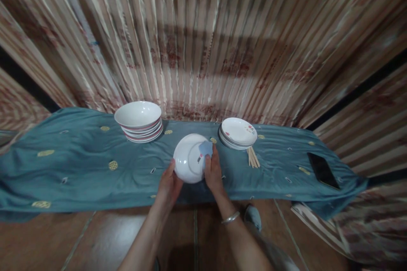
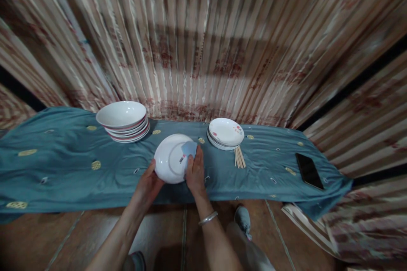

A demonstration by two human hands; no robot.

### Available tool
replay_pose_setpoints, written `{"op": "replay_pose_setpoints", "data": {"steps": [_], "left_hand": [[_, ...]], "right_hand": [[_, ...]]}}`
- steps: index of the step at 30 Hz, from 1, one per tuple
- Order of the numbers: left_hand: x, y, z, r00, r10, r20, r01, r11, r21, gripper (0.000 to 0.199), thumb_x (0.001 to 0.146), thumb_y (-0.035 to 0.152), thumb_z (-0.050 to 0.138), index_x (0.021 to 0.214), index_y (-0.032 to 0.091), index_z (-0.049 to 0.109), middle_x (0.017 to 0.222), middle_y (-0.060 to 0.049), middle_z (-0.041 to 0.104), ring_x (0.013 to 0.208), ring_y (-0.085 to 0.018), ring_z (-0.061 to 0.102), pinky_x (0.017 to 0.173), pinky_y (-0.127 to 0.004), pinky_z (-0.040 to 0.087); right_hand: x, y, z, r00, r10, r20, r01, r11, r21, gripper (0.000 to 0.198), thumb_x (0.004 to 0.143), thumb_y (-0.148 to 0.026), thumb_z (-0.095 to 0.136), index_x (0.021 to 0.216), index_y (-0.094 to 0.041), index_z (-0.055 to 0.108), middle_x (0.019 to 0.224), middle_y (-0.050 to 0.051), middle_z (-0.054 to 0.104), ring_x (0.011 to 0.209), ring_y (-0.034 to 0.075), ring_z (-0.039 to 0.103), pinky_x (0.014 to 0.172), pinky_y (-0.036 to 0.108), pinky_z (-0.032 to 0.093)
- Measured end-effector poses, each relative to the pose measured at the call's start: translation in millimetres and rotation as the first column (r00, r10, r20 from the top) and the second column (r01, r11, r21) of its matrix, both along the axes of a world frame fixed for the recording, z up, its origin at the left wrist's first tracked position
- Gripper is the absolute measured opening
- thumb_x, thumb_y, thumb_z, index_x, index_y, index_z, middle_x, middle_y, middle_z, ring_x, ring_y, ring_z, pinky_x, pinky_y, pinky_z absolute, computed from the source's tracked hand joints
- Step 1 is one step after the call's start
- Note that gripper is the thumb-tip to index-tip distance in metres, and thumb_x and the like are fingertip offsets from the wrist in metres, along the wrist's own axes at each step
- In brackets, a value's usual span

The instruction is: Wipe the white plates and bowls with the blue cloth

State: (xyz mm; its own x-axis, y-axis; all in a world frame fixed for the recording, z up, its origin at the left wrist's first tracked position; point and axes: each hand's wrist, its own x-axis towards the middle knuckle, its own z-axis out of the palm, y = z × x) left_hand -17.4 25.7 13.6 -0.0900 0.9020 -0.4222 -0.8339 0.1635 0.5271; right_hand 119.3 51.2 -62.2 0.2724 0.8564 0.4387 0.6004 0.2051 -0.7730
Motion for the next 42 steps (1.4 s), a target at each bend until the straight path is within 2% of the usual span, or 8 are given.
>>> {"op": "replay_pose_setpoints", "data": {"steps": [6,10,17,21,26,36,39,42], "left_hand": [[-1,3,-0.3,1.0,0.008,0.028,-0.006,0.998,-0.061,0.034,0.097,0.022,0.048,0.125,0.01,0.064,0.098,-0.01,0.077,0.112,-0.024,0.067,0.102,-0.037,0.051],[0,4,2.3,1.0,0.02,0.021,-0.018,0.995,-0.096,0.035,0.097,0.022,0.047,0.125,0.008,0.063,0.096,-0.011,0.077,0.106,-0.023,0.069,0.1,-0.037,0.051],[-1,3,5.6,1.0,-0.015,0.023,0.017,0.996,-0.084,0.034,0.099,0.023,0.042,0.114,0.006,0.067,0.089,-0.01,0.077,0.086,-0.018,0.072,0.092,-0.03,0.053],[-4,1,-0.6,0.999,-0.039,-0.034,0.039,0.999,-0.025,0.024,0.09,0.019,0.057,0.107,0.009,0.071,0.082,-0.006,0.076,0.081,-0.017,0.072,0.087,-0.028,0.054],[-4,0,-7.9,0.996,-0.016,-0.088,0.02,0.999,0.036,0.02,0.078,0.018,0.07,0.096,0.012,0.073,0.08,-0.006,0.076,0.083,-0.019,0.072,0.086,-0.03,0.054],[1,0,-5.2,0.999,-0.027,-0.03,0.029,0.998,0.055,0.019,0.085,0.024,0.065,0.092,0.008,0.073,0.092,-0.014,0.077,0.109,-0.027,0.067,0.101,-0.038,0.049],[1,0,-7.2,0.999,-0.022,-0.025,0.023,0.999,0.045,0.024,0.081,0.026,0.07,0.095,0.006,0.073,0.092,-0.015,0.077,0.112,-0.03,0.066,0.101,-0.04,0.05],[1,0,-8.0,0.999,-0.032,-0.039,0.033,0.999,0.028,0.024,0.087,0.026,0.063,0.1,0.008,0.072,0.093,-0.014,0.077,0.112,-0.029,0.066,0.1,-0.039,0.051]], "right_hand": [[-23,-30,-4,0.999,-0.029,0.037,0.03,0.999,-0.021,0.06,0.103,-0.041,0.024,0.155,-0.012,0.019,0.16,0.02,0.024,0.149,0.027,0.021,0.117,0.053,0.03],[-38,-46,1,0.993,-0.021,0.119,0.02,1.0,0.014,0.055,0.104,-0.035,0.025,0.155,-0.013,0.023,0.162,0.017,0.019,0.151,0.026,0.013,0.117,0.053,0.028],[-57,-63,14,0.973,0.038,0.226,-0.04,0.999,0.004,0.052,0.104,-0.029,0.024,0.154,-0.014,0.026,0.158,0.017,0.031,0.15,0.024,0.021,0.117,0.055,0.027],[-64,-64,26,0.951,0.112,0.29,-0.125,0.992,0.027,0.054,0.103,-0.026,0.025,0.156,-0.015,0.02,0.159,0.016,0.03,0.15,0.024,0.021,0.117,0.052,0.028],[-54,-46,39,0.937,0.098,0.335,-0.138,0.986,0.098,0.058,0.102,-0.03,0.029,0.157,-0.014,0.016,0.16,0.017,0.027,0.149,0.025,0.022,0.116,0.049,0.031],[-29,-34,37,0.91,0.071,0.409,-0.085,0.996,0.016,0.065,0.101,-0.039,0.034,0.157,-0.013,0.015,0.161,0.02,0.023,0.151,0.028,0.016,0.117,0.055,0.023],[-26,-36,34,0.918,0.034,0.394,-0.042,0.999,0.011,0.064,0.101,-0.039,0.035,0.156,-0.012,0.017,0.159,0.021,0.025,0.15,0.029,0.019,0.116,0.056,0.024],[-25,-40,28,0.932,0.005,0.362,-0.014,1.0,0.023,0.06,0.102,-0.037,0.032,0.155,-0.01,0.022,0.158,0.022,0.029,0.149,0.028,0.022,0.115,0.054,0.028]]}}
